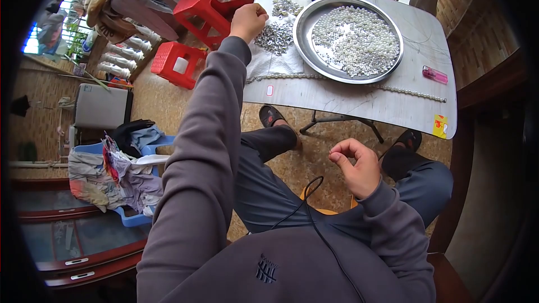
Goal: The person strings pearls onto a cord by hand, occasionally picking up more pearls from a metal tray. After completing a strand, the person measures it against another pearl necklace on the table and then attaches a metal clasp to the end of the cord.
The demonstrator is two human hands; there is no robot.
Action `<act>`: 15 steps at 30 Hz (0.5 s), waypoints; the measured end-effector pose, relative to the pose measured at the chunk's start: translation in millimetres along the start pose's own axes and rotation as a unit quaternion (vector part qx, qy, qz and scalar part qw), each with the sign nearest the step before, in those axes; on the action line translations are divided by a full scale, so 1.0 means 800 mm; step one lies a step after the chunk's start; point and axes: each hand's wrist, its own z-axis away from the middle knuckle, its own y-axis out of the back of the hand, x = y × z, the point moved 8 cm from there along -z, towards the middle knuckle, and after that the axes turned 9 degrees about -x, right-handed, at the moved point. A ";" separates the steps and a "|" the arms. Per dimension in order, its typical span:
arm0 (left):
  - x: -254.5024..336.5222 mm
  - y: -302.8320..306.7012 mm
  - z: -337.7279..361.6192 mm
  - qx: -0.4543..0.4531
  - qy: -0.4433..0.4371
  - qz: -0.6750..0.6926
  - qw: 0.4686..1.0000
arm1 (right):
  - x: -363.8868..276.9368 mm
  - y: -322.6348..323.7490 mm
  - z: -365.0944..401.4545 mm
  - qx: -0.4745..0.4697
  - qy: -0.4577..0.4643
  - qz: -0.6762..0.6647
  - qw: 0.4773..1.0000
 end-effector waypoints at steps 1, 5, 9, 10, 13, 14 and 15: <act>-0.003 -0.003 -0.006 0.003 0.016 0.003 1.000 | 0.003 -0.001 0.000 -0.003 -0.006 -0.003 1.000; 0.006 -0.013 -0.026 -0.002 0.039 -0.025 0.999 | 0.000 0.007 -0.002 0.007 -0.006 -0.008 1.000; 0.003 -0.019 -0.033 -0.010 0.051 -0.059 0.997 | -0.003 0.007 -0.003 0.009 -0.001 -0.016 1.000; 0.000 -0.016 -0.035 -0.005 0.049 -0.055 0.997 | -0.004 0.006 -0.003 0.007 0.002 -0.016 1.000; -0.005 -0.010 -0.036 0.000 0.041 -0.050 0.998 | -0.003 0.006 -0.002 0.006 0.005 -0.020 1.000; -0.007 -0.005 -0.036 0.004 0.039 -0.027 0.999 | -0.002 0.006 -0.001 0.006 0.003 -0.021 1.000; -0.010 0.002 -0.036 0.008 0.037 -0.005 0.999 | 0.000 0.007 -0.001 0.006 0.002 -0.021 1.000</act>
